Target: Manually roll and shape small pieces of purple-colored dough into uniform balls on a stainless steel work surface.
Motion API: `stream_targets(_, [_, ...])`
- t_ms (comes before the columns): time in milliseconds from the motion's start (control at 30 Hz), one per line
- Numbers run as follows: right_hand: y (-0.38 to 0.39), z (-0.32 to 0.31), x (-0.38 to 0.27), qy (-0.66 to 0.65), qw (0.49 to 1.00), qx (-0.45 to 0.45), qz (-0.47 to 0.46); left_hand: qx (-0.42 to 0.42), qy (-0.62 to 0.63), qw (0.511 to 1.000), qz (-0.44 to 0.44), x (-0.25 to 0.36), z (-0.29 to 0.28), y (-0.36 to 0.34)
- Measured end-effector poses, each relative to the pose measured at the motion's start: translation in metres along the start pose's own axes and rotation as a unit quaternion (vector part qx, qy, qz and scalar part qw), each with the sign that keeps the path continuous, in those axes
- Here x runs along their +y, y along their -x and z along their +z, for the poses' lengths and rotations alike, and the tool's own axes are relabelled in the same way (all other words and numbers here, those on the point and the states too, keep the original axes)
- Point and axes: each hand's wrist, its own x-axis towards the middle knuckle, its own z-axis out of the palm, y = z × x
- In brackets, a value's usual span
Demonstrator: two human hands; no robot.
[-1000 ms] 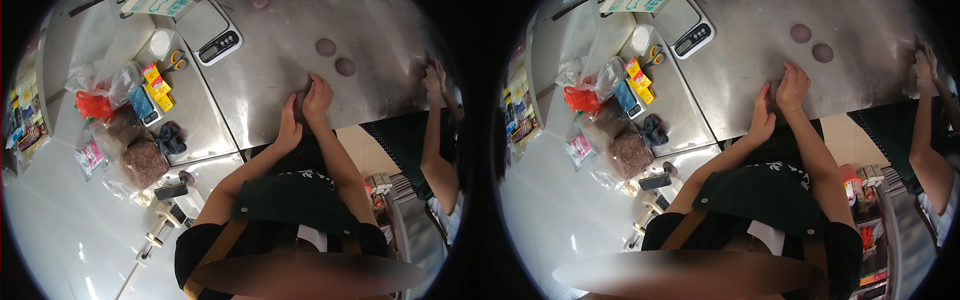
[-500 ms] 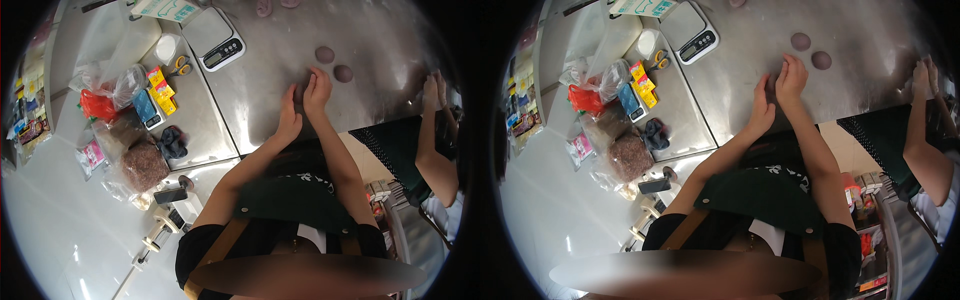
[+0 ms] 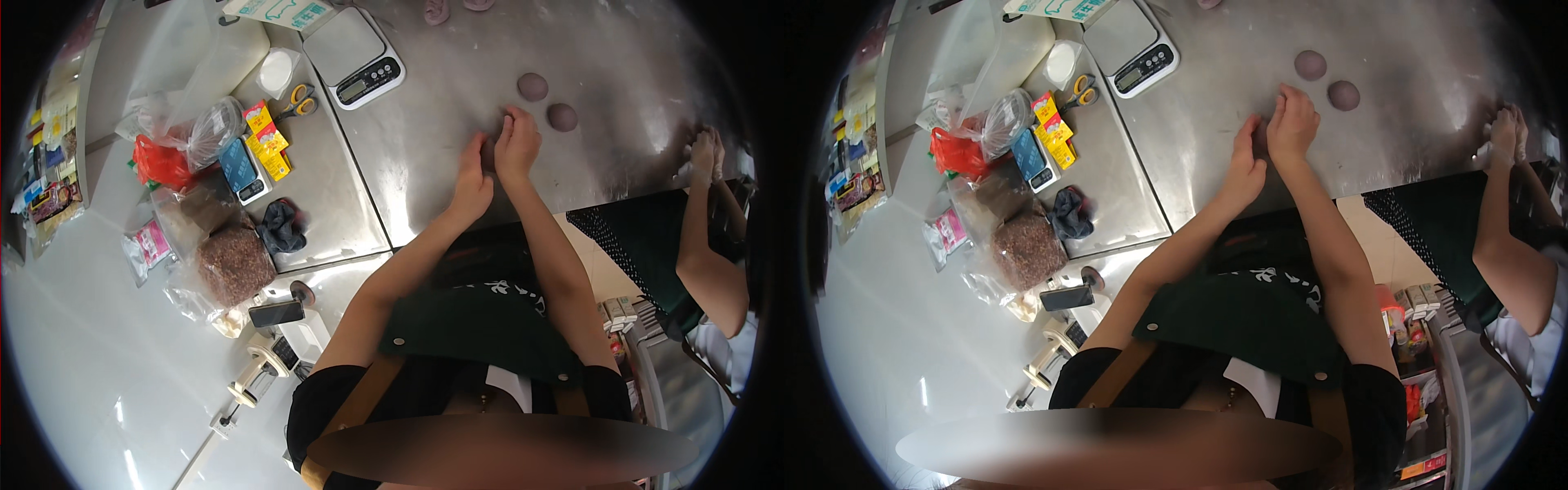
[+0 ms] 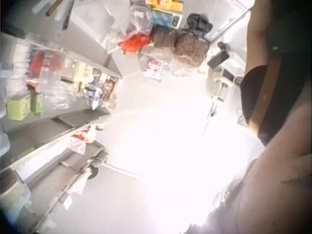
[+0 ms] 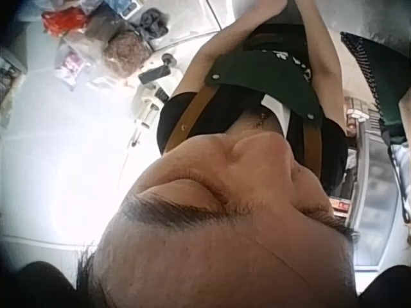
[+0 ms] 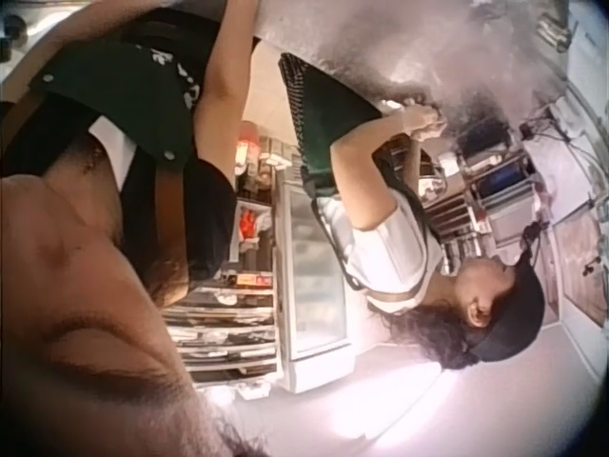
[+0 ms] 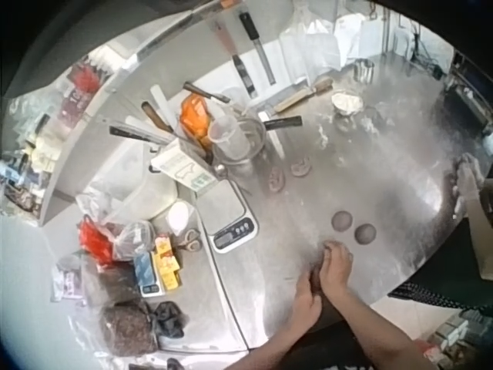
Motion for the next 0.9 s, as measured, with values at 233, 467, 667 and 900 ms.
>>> stream_targets(233, [0.014, -0.005, 0.008, 0.006, 0.998, -0.033, 0.045, 0.010, 0.005, 0.999, 0.041, 0.010, 0.006, 0.024])
stream_targets(467, [0.029, -0.007, 0.021, 0.015, 1.000, -0.012, -0.002, -0.054, -0.010, 0.998, -0.037, 0.002, 0.003, 0.011])
stream_targets(667, [0.004, -0.019, 0.000, -0.030, 0.997, 0.032, -0.058, -0.007, 0.022, 1.000, 0.008, 0.018, 0.003, 0.019])
stream_targets(900, [-0.020, -0.003, -0.015, -0.043, 0.998, 0.014, -0.041, 0.031, 0.009, 0.999, 0.034, 0.006, 0.009, 0.011])
